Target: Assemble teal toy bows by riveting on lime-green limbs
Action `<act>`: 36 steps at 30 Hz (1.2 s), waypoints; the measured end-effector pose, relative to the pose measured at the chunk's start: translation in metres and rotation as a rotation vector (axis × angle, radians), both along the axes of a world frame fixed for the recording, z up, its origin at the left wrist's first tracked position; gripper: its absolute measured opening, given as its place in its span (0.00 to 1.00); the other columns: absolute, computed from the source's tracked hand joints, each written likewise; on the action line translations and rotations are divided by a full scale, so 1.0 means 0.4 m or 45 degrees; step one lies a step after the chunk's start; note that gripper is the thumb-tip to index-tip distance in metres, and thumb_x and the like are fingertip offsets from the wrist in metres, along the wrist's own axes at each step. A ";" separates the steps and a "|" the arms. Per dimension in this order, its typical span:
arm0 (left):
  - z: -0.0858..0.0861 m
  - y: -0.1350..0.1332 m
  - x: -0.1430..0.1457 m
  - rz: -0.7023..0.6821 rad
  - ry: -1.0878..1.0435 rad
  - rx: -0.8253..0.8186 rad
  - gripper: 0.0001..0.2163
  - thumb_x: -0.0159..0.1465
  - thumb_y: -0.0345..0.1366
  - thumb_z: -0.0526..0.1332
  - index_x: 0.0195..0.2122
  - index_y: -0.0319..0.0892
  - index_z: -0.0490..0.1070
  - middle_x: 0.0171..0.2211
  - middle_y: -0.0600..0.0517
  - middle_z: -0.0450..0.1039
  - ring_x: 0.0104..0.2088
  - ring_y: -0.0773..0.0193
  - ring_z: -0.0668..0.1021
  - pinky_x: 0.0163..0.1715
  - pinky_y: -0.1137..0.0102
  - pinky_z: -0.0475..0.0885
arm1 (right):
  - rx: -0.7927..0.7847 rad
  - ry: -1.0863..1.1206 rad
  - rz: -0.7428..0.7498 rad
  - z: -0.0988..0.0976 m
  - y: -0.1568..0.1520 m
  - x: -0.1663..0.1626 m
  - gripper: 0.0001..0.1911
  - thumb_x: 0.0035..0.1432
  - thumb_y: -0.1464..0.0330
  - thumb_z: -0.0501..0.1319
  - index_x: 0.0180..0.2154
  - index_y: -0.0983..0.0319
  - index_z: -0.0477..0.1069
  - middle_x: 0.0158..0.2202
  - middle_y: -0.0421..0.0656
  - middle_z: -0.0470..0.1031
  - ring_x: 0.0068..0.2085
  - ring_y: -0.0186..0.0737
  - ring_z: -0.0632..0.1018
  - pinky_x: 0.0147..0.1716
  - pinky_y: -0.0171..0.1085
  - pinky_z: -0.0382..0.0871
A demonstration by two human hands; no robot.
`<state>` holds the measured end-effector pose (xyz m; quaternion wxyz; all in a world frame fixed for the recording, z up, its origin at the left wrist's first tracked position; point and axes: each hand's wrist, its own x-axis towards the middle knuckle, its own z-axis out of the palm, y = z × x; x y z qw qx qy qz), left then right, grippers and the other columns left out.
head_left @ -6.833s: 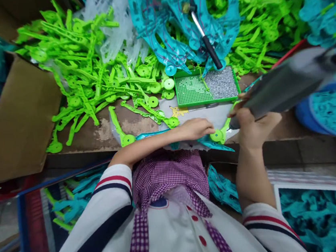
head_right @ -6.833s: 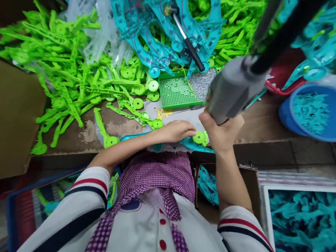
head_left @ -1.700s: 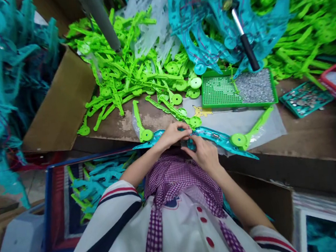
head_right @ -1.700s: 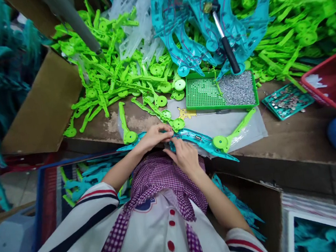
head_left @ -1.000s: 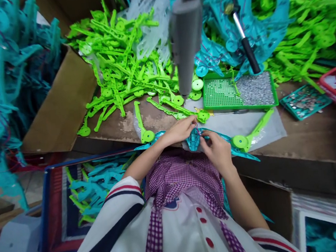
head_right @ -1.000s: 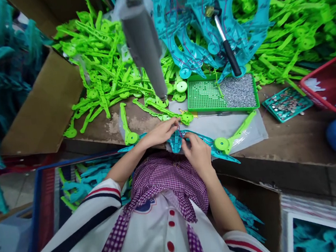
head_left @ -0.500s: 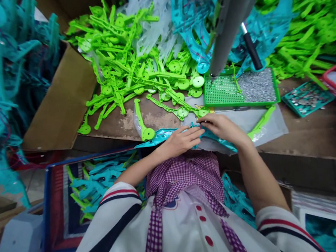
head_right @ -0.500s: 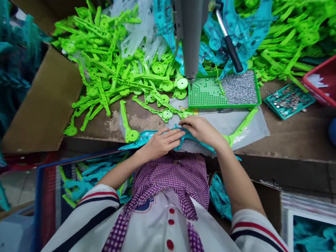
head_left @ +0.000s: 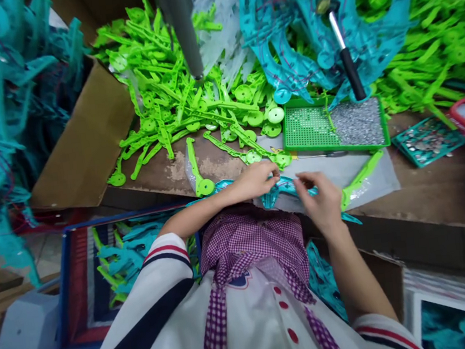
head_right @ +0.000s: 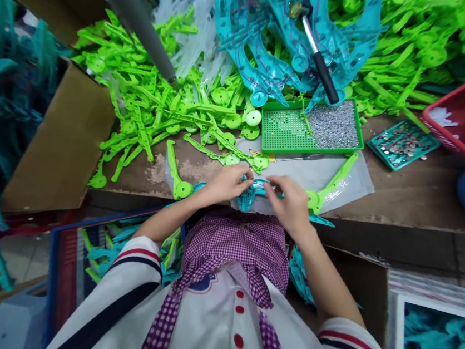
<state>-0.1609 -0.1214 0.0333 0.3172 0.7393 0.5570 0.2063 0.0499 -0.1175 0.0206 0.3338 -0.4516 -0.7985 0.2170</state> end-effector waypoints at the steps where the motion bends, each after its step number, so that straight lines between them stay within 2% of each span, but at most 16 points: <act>1: -0.006 0.012 -0.006 0.037 -0.044 -0.062 0.03 0.64 0.31 0.61 0.36 0.41 0.75 0.36 0.48 0.79 0.38 0.58 0.79 0.44 0.62 0.73 | 0.057 -0.062 0.041 -0.015 -0.028 -0.006 0.15 0.68 0.56 0.59 0.43 0.59 0.76 0.36 0.46 0.80 0.35 0.41 0.78 0.39 0.41 0.72; 5: -0.036 0.039 -0.022 0.135 -0.243 -0.274 0.01 0.62 0.30 0.63 0.34 0.40 0.73 0.34 0.51 0.79 0.37 0.62 0.80 0.45 0.64 0.75 | 0.252 -0.303 0.203 -0.067 -0.083 -0.060 0.19 0.66 0.53 0.61 0.47 0.60 0.75 0.40 0.49 0.81 0.41 0.44 0.79 0.40 0.42 0.68; 8: -0.056 0.032 -0.030 0.178 -0.431 -0.379 0.02 0.63 0.29 0.62 0.32 0.39 0.70 0.42 0.47 0.79 0.36 0.65 0.80 0.42 0.66 0.76 | 0.309 -0.352 0.283 -0.083 -0.081 -0.093 0.14 0.70 0.59 0.58 0.44 0.60 0.76 0.38 0.48 0.81 0.37 0.42 0.78 0.37 0.41 0.66; 10: -0.061 0.015 -0.036 0.204 -0.557 -0.416 0.03 0.64 0.30 0.61 0.33 0.38 0.68 0.48 0.44 0.78 0.32 0.69 0.80 0.38 0.68 0.77 | 0.252 -0.305 0.308 -0.083 -0.076 -0.096 0.13 0.71 0.63 0.55 0.41 0.60 0.77 0.37 0.47 0.81 0.36 0.40 0.78 0.37 0.40 0.67; 12: -0.059 -0.012 -0.040 0.237 -0.604 -0.355 0.04 0.66 0.31 0.60 0.34 0.39 0.68 0.50 0.42 0.77 0.31 0.70 0.80 0.36 0.68 0.77 | 0.128 -0.173 0.280 -0.076 -0.073 -0.085 0.14 0.71 0.63 0.54 0.40 0.60 0.77 0.38 0.48 0.82 0.38 0.41 0.79 0.39 0.41 0.70; 15: -0.050 -0.070 -0.039 0.268 -0.453 -0.014 0.04 0.67 0.33 0.60 0.35 0.40 0.70 0.51 0.42 0.77 0.42 0.62 0.81 0.46 0.61 0.77 | -0.131 0.069 0.171 -0.058 -0.057 -0.056 0.15 0.70 0.59 0.56 0.41 0.60 0.78 0.40 0.48 0.82 0.41 0.43 0.81 0.43 0.43 0.74; 17: -0.050 -0.114 -0.030 0.216 -0.310 0.228 0.05 0.69 0.33 0.59 0.36 0.41 0.72 0.53 0.42 0.78 0.51 0.57 0.80 0.52 0.56 0.75 | -0.358 0.162 0.109 -0.045 -0.033 -0.039 0.17 0.68 0.54 0.57 0.40 0.60 0.78 0.36 0.46 0.82 0.36 0.42 0.81 0.39 0.42 0.75; 19: -0.059 -0.153 -0.014 0.110 -0.194 0.350 0.06 0.70 0.34 0.58 0.36 0.42 0.73 0.54 0.43 0.78 0.52 0.56 0.79 0.53 0.54 0.74 | -0.598 0.209 0.091 -0.035 -0.003 -0.028 0.22 0.64 0.48 0.59 0.37 0.60 0.77 0.30 0.43 0.80 0.30 0.40 0.79 0.32 0.39 0.74; 22: -0.084 -0.190 0.018 0.052 -0.102 0.382 0.07 0.70 0.33 0.58 0.35 0.43 0.74 0.51 0.46 0.81 0.48 0.57 0.81 0.49 0.56 0.75 | -0.865 0.233 0.146 -0.029 0.035 -0.024 0.29 0.55 0.41 0.63 0.34 0.62 0.76 0.23 0.42 0.76 0.23 0.38 0.76 0.26 0.37 0.70; 27: -0.121 -0.185 0.072 0.364 -0.156 0.351 0.05 0.66 0.37 0.64 0.36 0.43 0.72 0.39 0.49 0.82 0.42 0.58 0.82 0.48 0.58 0.75 | -1.064 0.226 0.180 -0.033 0.047 -0.034 0.30 0.51 0.40 0.66 0.30 0.62 0.73 0.21 0.42 0.75 0.21 0.36 0.74 0.21 0.35 0.66; 29: -0.127 -0.169 0.087 0.490 -0.239 0.292 0.07 0.67 0.39 0.65 0.38 0.43 0.70 0.36 0.51 0.81 0.39 0.59 0.82 0.46 0.60 0.75 | -1.031 0.187 0.179 -0.030 0.044 -0.031 0.30 0.54 0.40 0.63 0.32 0.62 0.74 0.21 0.43 0.75 0.21 0.37 0.74 0.21 0.36 0.67; 31: -0.125 -0.152 0.094 0.584 -0.356 0.197 0.08 0.66 0.38 0.66 0.39 0.44 0.67 0.35 0.52 0.80 0.38 0.61 0.81 0.44 0.63 0.76 | -0.832 0.117 0.185 -0.024 0.043 -0.020 0.27 0.59 0.43 0.61 0.36 0.62 0.76 0.26 0.45 0.78 0.24 0.40 0.76 0.25 0.38 0.70; 34: -0.115 -0.134 0.092 0.680 -0.555 0.049 0.13 0.64 0.37 0.69 0.40 0.45 0.63 0.35 0.53 0.79 0.37 0.62 0.82 0.41 0.66 0.77 | -0.261 -0.081 0.203 -0.016 0.043 0.004 0.19 0.67 0.53 0.58 0.44 0.60 0.77 0.40 0.50 0.81 0.37 0.44 0.80 0.37 0.43 0.74; 36: -0.108 -0.128 0.086 0.695 -0.617 -0.022 0.14 0.63 0.37 0.69 0.41 0.45 0.62 0.36 0.53 0.79 0.38 0.62 0.83 0.40 0.67 0.77 | 0.073 -0.269 0.334 -0.017 0.043 0.016 0.15 0.70 0.61 0.55 0.48 0.59 0.76 0.46 0.51 0.80 0.44 0.45 0.79 0.43 0.44 0.72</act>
